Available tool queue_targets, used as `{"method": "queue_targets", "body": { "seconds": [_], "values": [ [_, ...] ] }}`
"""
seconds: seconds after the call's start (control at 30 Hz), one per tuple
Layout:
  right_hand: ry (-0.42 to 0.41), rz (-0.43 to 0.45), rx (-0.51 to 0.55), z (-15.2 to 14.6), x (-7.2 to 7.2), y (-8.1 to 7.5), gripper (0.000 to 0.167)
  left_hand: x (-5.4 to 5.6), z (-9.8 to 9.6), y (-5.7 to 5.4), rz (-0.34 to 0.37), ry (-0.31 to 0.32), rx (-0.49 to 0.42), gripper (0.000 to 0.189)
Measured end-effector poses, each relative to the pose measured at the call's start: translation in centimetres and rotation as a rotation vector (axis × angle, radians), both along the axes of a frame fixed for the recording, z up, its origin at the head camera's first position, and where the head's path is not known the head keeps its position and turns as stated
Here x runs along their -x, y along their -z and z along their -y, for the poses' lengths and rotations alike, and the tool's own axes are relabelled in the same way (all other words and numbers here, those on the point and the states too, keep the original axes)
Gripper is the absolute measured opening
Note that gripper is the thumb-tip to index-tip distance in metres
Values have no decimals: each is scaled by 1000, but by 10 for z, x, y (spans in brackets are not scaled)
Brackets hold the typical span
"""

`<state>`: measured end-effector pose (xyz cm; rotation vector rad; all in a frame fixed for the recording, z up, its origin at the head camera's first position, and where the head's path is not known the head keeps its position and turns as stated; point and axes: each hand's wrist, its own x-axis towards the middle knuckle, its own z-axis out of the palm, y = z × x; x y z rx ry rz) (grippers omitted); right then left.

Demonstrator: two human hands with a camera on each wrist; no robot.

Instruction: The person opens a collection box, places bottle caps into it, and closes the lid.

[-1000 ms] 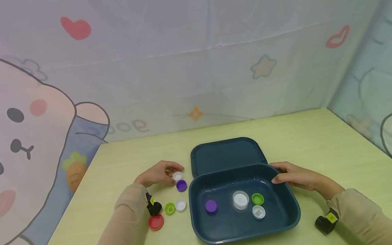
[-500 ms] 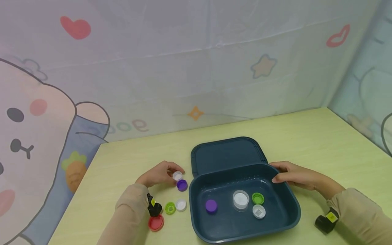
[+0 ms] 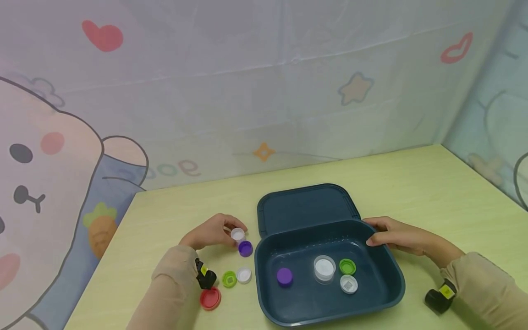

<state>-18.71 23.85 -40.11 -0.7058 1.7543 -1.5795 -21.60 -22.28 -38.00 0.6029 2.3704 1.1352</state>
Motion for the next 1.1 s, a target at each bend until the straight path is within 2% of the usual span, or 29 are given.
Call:
{"method": "queue_targets", "body": {
  "seconds": [0.27, 0.73, 1.1],
  "values": [
    [0, 2, 5, -1, 1, -1, 45, -2, -8, -13, 4, 51, -18, 36],
    [-5, 8, 16, -1, 0, -1, 47, -7, -17, -25, -32, 67, -21, 35],
    [-13, 8, 30, -1, -1, -1, 47, -7, -25, -47, -84, 94, 12, 36]
  ]
}}
